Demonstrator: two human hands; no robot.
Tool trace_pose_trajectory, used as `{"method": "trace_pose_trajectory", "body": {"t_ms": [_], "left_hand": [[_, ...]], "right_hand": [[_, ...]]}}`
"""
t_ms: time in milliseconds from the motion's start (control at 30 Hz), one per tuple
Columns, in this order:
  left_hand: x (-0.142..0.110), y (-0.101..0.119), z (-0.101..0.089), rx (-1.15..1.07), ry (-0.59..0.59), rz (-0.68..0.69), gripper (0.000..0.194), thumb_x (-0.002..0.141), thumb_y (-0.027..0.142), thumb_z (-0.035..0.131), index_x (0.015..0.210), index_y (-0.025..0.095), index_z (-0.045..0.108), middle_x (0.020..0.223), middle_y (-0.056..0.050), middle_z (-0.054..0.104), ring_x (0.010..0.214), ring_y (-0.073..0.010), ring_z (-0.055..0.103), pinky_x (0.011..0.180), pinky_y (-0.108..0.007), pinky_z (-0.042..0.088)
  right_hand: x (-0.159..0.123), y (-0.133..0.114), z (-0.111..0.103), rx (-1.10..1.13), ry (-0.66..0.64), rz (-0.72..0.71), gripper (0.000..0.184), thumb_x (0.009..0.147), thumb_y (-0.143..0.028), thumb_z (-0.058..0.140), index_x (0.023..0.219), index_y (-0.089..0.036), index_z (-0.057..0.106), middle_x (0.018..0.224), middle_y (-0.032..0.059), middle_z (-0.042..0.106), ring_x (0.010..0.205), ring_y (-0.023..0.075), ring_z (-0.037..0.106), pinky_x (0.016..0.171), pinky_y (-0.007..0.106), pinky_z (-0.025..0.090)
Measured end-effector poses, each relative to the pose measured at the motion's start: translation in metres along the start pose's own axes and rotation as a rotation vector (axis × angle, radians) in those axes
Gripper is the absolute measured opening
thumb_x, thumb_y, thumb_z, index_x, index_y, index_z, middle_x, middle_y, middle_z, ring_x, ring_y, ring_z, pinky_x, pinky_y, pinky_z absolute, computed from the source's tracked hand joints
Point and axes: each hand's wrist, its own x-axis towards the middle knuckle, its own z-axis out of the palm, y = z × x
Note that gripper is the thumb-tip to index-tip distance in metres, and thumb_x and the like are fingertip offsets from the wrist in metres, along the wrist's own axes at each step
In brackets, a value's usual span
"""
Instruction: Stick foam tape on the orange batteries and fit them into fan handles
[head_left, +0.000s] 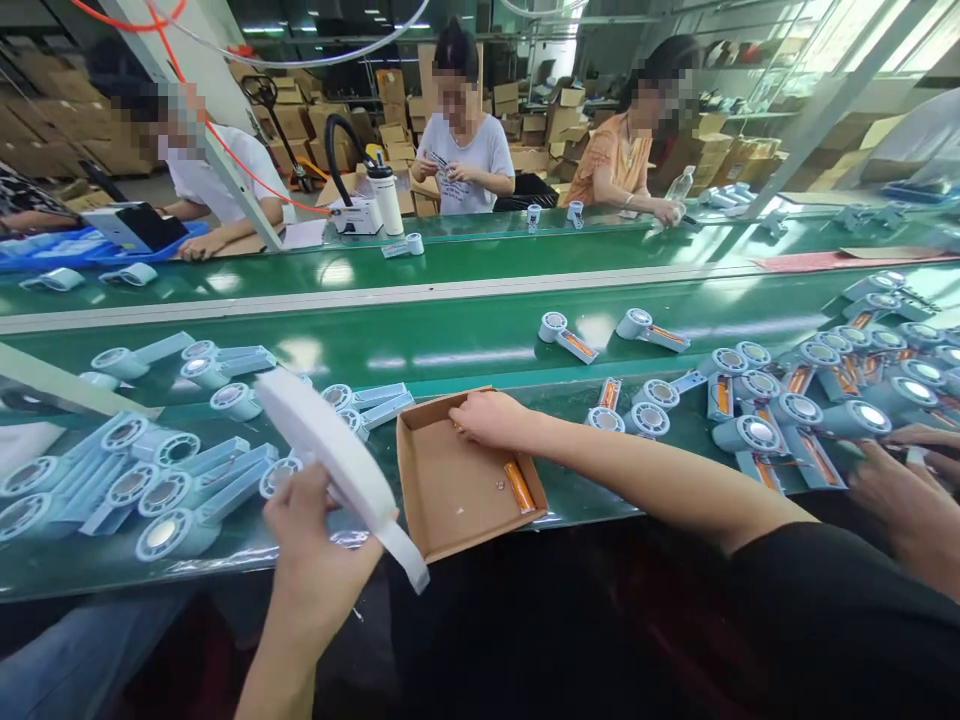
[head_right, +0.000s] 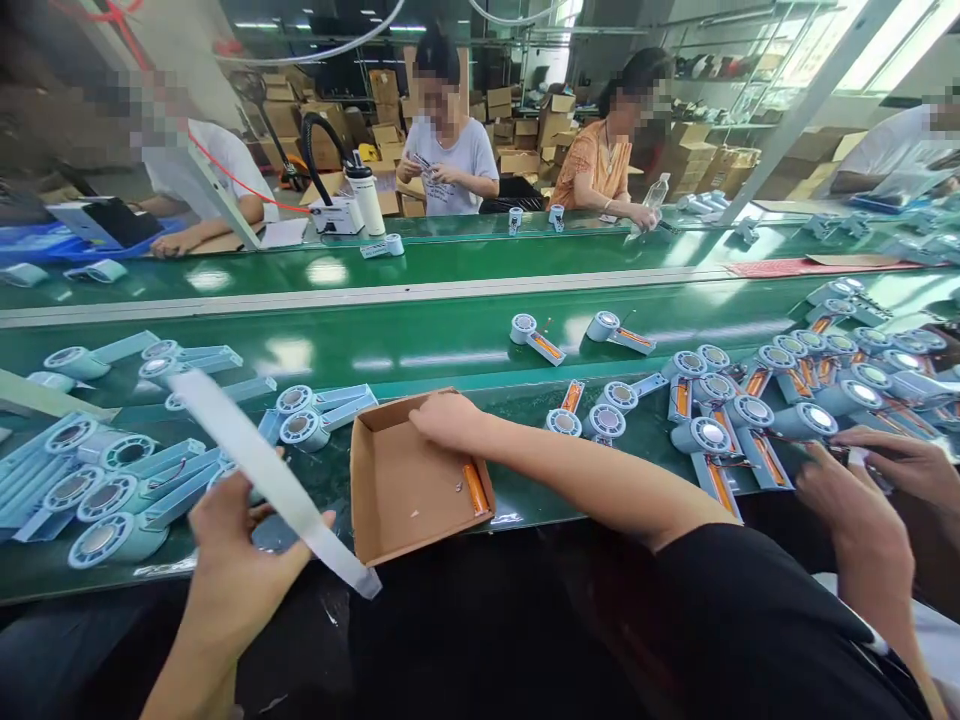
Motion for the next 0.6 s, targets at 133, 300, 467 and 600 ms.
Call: {"method": "trace_pose_trajectory", "body": {"t_ms": [133, 300, 467, 600], "left_hand": [[-0.006, -0.004, 0.006, 0.150, -0.010, 0.254, 0.070, 0.081, 0.028, 0.070, 0.147, 0.028, 0.047, 0.134, -0.013, 0.063, 0.129, -0.0389, 0.050, 0.105, -0.058, 0.053], [-0.012, -0.002, 0.008, 0.302, 0.044, 0.472, 0.062, 0.087, 0.018, 0.063, 0.147, 0.018, 0.046, 0.131, -0.018, 0.067, 0.128, -0.0420, 0.048, 0.101, -0.055, 0.048], [-0.015, 0.008, 0.009, 0.343, -0.023, 0.554, 0.054, 0.086, 0.014, 0.064, 0.139, 0.017, 0.057, 0.129, -0.016, 0.071, 0.133, -0.0429, 0.046, 0.094, -0.048, 0.048], [-0.012, 0.000, 0.008, 0.407, -0.029, 0.606, 0.053, 0.086, 0.013, 0.066, 0.139, 0.020, 0.063, 0.129, -0.012, 0.074, 0.135, -0.0423, 0.047, 0.094, -0.047, 0.048]], "right_hand": [[-0.004, 0.009, 0.006, 0.255, 0.125, -0.076, 0.041, 0.098, -0.012, 0.065, 0.138, -0.019, 0.067, 0.110, 0.0084, 0.080, 0.105, 0.0234, 0.077, 0.092, 0.035, 0.060], [-0.050, -0.002, -0.011, 1.058, 0.908, -0.171, 0.019, 0.088, -0.025, 0.080, 0.106, -0.024, 0.074, 0.107, 0.0036, 0.072, 0.100, 0.0186, 0.073, 0.086, 0.033, 0.061], [-0.066, -0.037, -0.012, 1.079, 1.164, -0.157, 0.012, 0.085, -0.021, 0.083, 0.089, -0.025, 0.073, 0.096, 0.0033, 0.069, 0.097, 0.0203, 0.071, 0.088, 0.037, 0.061], [-0.068, -0.045, 0.006, 1.096, 1.008, -0.120, 0.013, 0.082, -0.025, 0.088, 0.084, -0.024, 0.075, 0.090, 0.0030, 0.072, 0.090, 0.0188, 0.070, 0.085, 0.035, 0.061]]}}
